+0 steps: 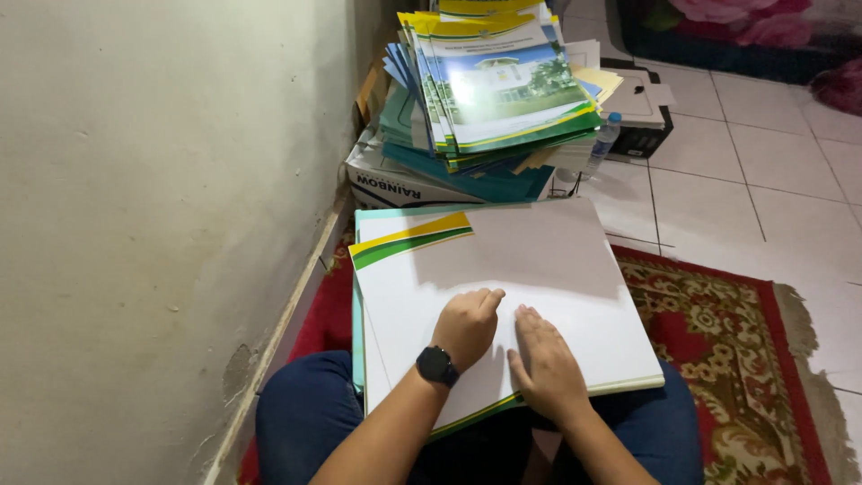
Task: A person manually smooths and flips through the pages of printed booklets while sitting on the floor.
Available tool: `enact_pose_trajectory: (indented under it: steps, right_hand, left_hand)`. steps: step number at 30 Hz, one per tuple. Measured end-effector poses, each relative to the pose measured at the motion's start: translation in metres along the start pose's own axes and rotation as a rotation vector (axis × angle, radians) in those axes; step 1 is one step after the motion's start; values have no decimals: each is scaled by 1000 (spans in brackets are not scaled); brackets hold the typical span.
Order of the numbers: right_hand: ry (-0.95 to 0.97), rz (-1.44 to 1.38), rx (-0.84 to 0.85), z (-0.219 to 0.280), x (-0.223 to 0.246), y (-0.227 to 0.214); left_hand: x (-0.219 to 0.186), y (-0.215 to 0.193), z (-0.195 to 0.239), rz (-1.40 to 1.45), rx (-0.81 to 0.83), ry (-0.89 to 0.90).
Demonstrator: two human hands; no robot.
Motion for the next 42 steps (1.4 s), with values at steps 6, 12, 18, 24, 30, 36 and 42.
enact_pose_trajectory:
  steps: [6,12,18,24,30,36,42]
  right_hand:
    - [304,-39,-47,13,-19,-4]
    - [749,-419,177,2,-41,9]
    - [783,-661,210,-1,-80,35]
    - [760,-518,306,2,-92,55]
    - [721,-560,331,-8,-72,37]
    - [661,-782,273,-11,-34,13]
    - [494,-645,41,-9,-46,-72]
  left_hand:
    - [47,44,15,163,150,-271]
    - [71,50,21,307,120,-481]
    - [79,60,28,409,210,-528]
    - [78,58,28,412,216,-556]
    - [76,55,25,422,202,-558]
    - [65,32,16,493,115,-512]
    - [38,-22,8,425,57,-372]
Point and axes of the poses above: each hand's wrist, its own z-axis away from the middle knuckle, its own y-axis out of the palm, x = y × z, the point moved 9 cm from there along -z, towards the middle knuckle
